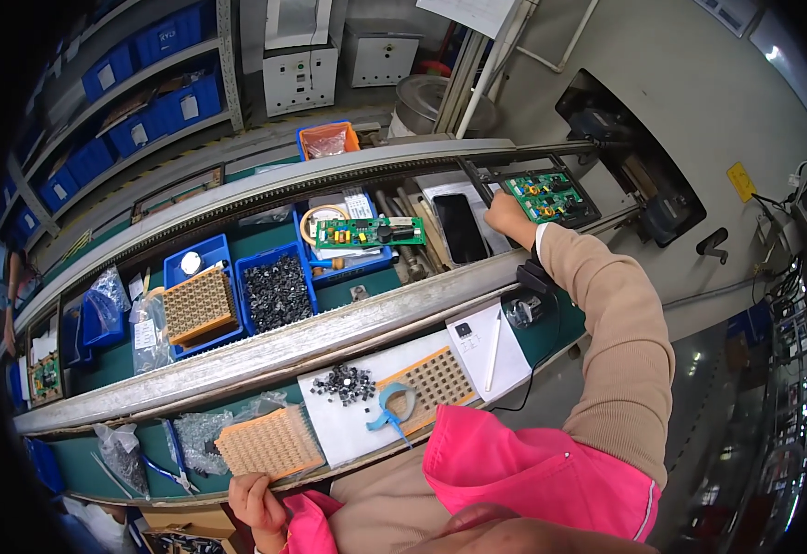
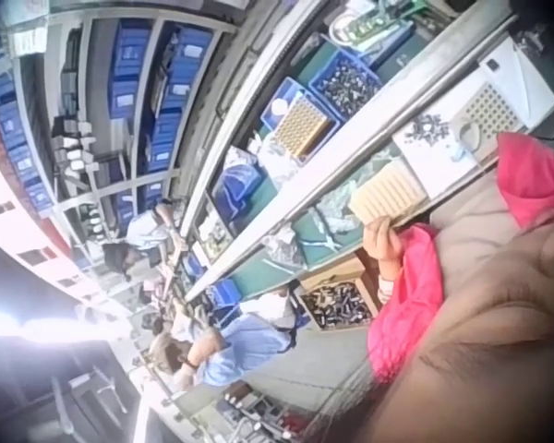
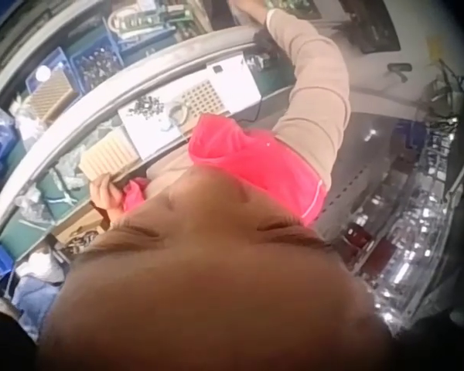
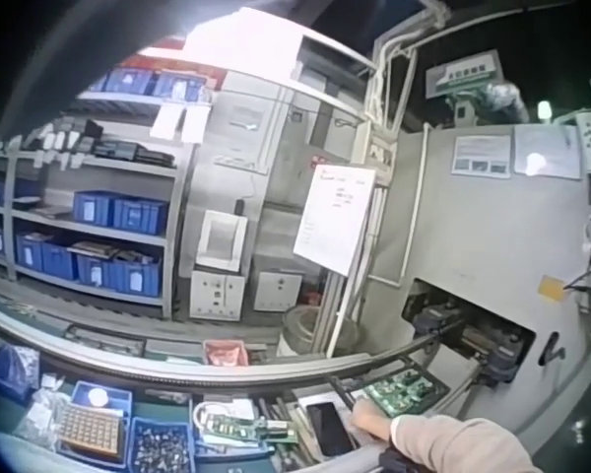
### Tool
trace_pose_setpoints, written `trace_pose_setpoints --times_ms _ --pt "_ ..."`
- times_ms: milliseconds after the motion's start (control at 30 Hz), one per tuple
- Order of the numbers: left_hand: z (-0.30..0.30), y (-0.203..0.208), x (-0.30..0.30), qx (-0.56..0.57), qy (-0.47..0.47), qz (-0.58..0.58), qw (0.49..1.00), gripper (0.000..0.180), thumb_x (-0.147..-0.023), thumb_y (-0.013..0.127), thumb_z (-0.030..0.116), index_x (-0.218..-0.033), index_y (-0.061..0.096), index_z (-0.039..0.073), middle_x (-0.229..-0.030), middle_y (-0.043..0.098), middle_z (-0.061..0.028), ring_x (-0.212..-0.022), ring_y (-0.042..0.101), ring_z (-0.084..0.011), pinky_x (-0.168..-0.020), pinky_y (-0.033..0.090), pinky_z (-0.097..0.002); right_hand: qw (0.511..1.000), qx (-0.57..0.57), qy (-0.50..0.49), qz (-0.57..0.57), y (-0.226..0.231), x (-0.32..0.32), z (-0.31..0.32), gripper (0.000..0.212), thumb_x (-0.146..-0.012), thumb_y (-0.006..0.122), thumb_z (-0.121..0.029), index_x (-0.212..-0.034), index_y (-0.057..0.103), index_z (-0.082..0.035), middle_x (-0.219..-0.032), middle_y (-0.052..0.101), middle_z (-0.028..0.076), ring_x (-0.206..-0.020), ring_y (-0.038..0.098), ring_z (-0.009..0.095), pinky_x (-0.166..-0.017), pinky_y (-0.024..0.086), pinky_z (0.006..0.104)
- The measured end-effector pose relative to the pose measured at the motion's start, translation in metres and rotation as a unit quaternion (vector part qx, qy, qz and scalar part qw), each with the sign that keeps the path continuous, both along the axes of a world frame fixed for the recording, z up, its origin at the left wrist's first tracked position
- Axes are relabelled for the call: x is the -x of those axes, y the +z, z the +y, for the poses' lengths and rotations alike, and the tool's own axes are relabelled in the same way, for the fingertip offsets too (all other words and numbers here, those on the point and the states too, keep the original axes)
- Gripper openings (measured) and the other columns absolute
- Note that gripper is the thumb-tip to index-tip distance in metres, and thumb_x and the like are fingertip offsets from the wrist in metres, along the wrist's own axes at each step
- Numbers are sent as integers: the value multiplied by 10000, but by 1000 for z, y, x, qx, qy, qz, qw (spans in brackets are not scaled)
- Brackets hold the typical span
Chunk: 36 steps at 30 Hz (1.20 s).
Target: The person places components onto a circuit board by hand, slides the board into a machine, and writes on a piece of paper. Then, they pick up small electronic parts and place them into the slots of a tray.
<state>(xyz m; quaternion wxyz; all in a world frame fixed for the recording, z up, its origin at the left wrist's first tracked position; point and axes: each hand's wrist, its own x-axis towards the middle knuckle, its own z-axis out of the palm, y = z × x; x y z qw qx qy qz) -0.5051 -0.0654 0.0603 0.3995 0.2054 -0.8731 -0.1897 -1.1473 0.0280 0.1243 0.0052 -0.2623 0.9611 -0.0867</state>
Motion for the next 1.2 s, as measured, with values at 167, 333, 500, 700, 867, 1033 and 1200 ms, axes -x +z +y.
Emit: trace_pose_setpoints --times_ms 167,333,500,700,867,1033,1200 --pt "2 12 9 -34 13 14 999 144 -740 534 -77 -861 583 -15 -807 589 -130 -706 549 -278 -659 439 -358 1000 -16 12 15 -2 26 19 358 -725 569 -75 -1042 546 88 -914 635 319 -892 628 449 -814 499 473" --pt "2 8 12 -58 34 48 997 100 -739 517 -73 -786 571 -3 -727 566 -111 -644 519 -244 -616 414 -336 1000 -4 10 13 -5 51 36 366 -718 564 -64 -1048 540 92 -905 633 321 -881 627 451 -807 500 474" --pt "-10 -8 -11 -146 -32 0 989 109 -808 515 -34 -893 582 -21 -862 590 -133 -782 554 -257 -733 442 -345 999 5 5 32 -6 80 57 362 -717 560 -51 -1047 534 95 -898 634 318 -873 624 453 -795 501 477" --pt "2 27 21 -117 82 -8 990 95 -836 507 -9 -893 583 -14 -839 590 -151 -732 569 -261 -694 482 -356 1000 -5 4 6 0 111 76 357 -728 555 -55 -1052 524 90 -946 621 329 -931 606 461 -838 489 484" --pt "0 15 16 -114 168 -9 979 236 -872 569 117 -1054 527 -27 -1021 542 -191 -920 538 -291 -846 439 -405 999 7 14 41 -9 135 92 346 -695 555 -35 -1012 531 102 -851 623 324 -843 615 465 -770 496 495" --pt "-29 -31 -1 -111 239 -11 965 406 -900 619 218 -1183 482 -37 -1167 503 -222 -1070 513 -315 -967 405 -445 998 -11 15 55 -6 143 101 339 -695 553 -35 -1007 529 94 -829 623 317 -838 615 463 -762 496 499" --pt "-57 -69 -12 52 114 83 989 371 -899 603 184 -1166 489 -47 -1150 507 -221 -1058 519 -323 -961 413 -439 998 -9 17 66 -10 162 115 337 -697 550 -32 -1011 525 88 -820 620 315 -834 612 463 -760 495 498"
